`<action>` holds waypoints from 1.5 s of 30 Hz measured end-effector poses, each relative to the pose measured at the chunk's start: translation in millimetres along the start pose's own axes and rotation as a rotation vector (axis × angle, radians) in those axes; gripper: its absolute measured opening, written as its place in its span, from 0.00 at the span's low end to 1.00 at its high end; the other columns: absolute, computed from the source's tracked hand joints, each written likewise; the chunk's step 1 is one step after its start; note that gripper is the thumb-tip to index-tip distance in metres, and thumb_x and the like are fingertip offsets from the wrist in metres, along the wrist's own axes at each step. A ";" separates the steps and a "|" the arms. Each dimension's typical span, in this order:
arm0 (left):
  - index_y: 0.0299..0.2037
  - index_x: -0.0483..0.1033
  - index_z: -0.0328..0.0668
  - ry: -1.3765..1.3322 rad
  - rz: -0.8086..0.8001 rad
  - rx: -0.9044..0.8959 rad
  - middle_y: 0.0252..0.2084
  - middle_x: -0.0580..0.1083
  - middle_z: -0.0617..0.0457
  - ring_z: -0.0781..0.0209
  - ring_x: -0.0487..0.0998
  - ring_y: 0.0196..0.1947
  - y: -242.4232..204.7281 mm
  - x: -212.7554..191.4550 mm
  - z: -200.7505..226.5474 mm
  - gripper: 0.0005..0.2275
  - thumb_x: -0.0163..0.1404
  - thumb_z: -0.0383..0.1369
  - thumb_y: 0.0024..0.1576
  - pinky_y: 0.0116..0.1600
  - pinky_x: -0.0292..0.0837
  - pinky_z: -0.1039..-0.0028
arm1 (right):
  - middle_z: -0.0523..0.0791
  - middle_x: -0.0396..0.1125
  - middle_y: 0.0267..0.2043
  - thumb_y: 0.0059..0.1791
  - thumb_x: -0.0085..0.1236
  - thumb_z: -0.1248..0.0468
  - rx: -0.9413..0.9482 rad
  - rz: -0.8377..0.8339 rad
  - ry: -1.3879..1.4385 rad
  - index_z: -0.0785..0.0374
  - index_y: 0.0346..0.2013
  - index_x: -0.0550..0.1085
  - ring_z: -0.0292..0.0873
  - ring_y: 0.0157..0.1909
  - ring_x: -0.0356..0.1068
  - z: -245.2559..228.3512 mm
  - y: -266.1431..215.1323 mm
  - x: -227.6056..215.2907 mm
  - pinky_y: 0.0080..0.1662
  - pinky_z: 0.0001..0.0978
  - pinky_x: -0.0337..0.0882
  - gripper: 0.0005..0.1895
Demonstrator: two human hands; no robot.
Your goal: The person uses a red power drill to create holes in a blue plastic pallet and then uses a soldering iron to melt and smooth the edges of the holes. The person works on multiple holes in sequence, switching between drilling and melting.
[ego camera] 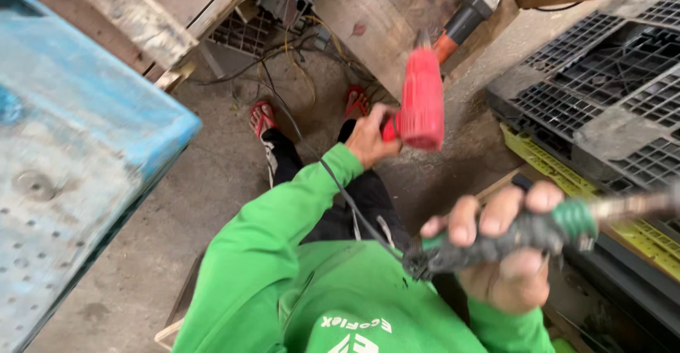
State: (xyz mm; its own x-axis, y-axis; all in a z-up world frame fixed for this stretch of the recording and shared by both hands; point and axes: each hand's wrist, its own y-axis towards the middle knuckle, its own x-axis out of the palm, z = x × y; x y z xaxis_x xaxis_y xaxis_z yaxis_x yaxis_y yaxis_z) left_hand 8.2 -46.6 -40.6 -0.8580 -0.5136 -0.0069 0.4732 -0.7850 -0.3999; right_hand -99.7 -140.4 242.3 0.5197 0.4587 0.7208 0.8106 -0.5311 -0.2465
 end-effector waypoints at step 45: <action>0.61 0.75 0.37 0.021 0.067 -0.008 0.55 0.76 0.35 0.39 0.78 0.55 -292.6 -71.6 6.2 0.23 0.56 0.39 0.58 0.62 0.73 0.56 | 0.52 0.67 0.36 0.53 0.55 0.71 0.437 -0.172 -0.461 0.61 0.55 0.63 0.46 0.29 0.67 92.7 8.0 78.5 0.33 0.49 0.74 0.17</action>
State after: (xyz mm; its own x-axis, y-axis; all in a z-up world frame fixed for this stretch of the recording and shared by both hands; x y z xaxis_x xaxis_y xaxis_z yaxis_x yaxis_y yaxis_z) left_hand -67.6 217.8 82.5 -0.8287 -0.5572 -0.0533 0.5279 -0.7464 -0.4053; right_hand -27.4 -42.7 236.9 0.3562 0.8213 0.4457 0.8769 -0.1291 -0.4629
